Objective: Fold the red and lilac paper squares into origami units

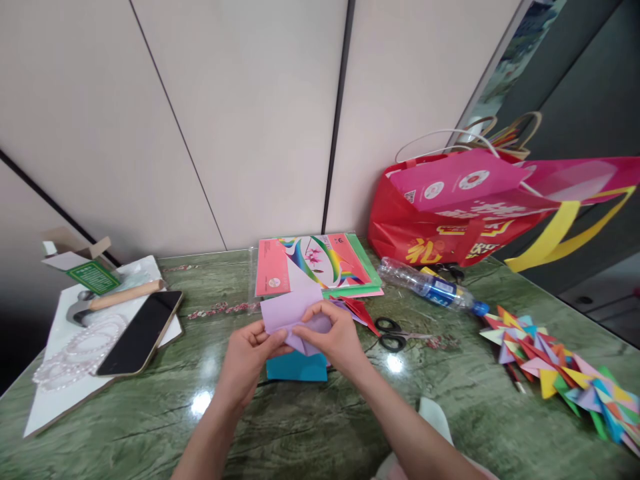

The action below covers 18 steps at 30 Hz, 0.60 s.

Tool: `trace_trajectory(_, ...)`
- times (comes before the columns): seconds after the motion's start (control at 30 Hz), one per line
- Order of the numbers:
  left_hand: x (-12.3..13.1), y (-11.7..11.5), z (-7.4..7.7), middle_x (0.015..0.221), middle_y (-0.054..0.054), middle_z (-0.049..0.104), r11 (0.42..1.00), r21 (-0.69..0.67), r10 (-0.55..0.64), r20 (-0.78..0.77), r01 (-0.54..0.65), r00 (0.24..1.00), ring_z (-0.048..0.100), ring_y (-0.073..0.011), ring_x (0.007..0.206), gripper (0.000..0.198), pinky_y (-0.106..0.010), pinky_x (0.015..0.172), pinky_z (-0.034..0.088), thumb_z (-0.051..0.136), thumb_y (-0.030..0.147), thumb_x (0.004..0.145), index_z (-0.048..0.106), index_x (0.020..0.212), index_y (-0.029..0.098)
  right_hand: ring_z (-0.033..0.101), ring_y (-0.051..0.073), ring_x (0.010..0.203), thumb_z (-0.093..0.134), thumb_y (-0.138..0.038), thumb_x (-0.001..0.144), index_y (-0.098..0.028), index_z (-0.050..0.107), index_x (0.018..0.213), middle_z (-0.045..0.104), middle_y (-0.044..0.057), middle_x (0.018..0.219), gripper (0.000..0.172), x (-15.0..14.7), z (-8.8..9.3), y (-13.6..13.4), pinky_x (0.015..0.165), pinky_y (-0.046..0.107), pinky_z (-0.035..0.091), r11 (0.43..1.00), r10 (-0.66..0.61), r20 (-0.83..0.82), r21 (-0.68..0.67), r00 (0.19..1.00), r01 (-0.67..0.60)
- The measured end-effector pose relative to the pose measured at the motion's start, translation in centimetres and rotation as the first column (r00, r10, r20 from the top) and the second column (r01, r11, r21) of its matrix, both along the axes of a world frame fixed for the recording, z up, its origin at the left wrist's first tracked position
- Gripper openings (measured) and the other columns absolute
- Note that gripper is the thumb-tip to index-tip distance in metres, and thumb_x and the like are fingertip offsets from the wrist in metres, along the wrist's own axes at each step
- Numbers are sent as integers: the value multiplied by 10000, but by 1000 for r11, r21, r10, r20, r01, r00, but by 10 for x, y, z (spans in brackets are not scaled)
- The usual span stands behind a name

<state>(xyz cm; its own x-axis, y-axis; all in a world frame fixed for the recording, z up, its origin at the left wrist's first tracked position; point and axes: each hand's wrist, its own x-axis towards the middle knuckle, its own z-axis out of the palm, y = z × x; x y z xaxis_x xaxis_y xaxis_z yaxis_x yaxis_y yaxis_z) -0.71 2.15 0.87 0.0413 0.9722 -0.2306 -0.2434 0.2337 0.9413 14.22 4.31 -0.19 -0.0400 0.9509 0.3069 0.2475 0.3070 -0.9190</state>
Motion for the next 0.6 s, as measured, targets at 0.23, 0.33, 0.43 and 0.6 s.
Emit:
trace_trajectory(0.23, -3, 0, 2, 809, -102, 720, 997, -2, -76, -11, 76, 997, 662, -210, 710, 363, -311, 668, 540, 732, 240, 604, 673, 933, 100, 544, 145, 657, 699, -262, 613, -173, 589, 654, 607, -8, 678, 148, 1, 1, 0, 618, 243, 400, 999, 32, -4, 8, 999, -32)
trace_trajectory(0.33, -5, 0, 1, 821, -104, 719, 993, 4, -121, -4, 121, 993, 661, -216, 722, 372, -326, 685, 536, 723, 245, 619, 669, 959, 104, 539, 139, 657, 704, -248, 613, -169, 583, 645, 598, -11, 676, 148, 1, 1, -1, 615, 238, 394, 999, 51, -6, 15, 999, -51)
trace_trajectory(0.43, -7, 0, 1, 811, -106, 720, 989, -11, -149, -10, 149, 989, 663, -224, 716, 365, -342, 697, 533, 722, 263, 617, 678, 942, 102, 535, 141, 653, 700, -254, 619, -172, 579, 643, 593, -10, 670, 148, 1, 1, -1, 612, 239, 395, 998, 64, 1, 26, 998, -64)
trace_trajectory(0.6, -6, 0, 2, 804, -108, 721, 987, -23, -158, -18, 158, 987, 663, -231, 716, 345, -356, 708, 528, 731, 284, 602, 697, 894, 103, 530, 137, 648, 692, -260, 624, -177, 578, 648, 586, -13, 670, 143, 2, 0, 0, 607, 236, 395, 997, 68, 9, 31, 998, -68)
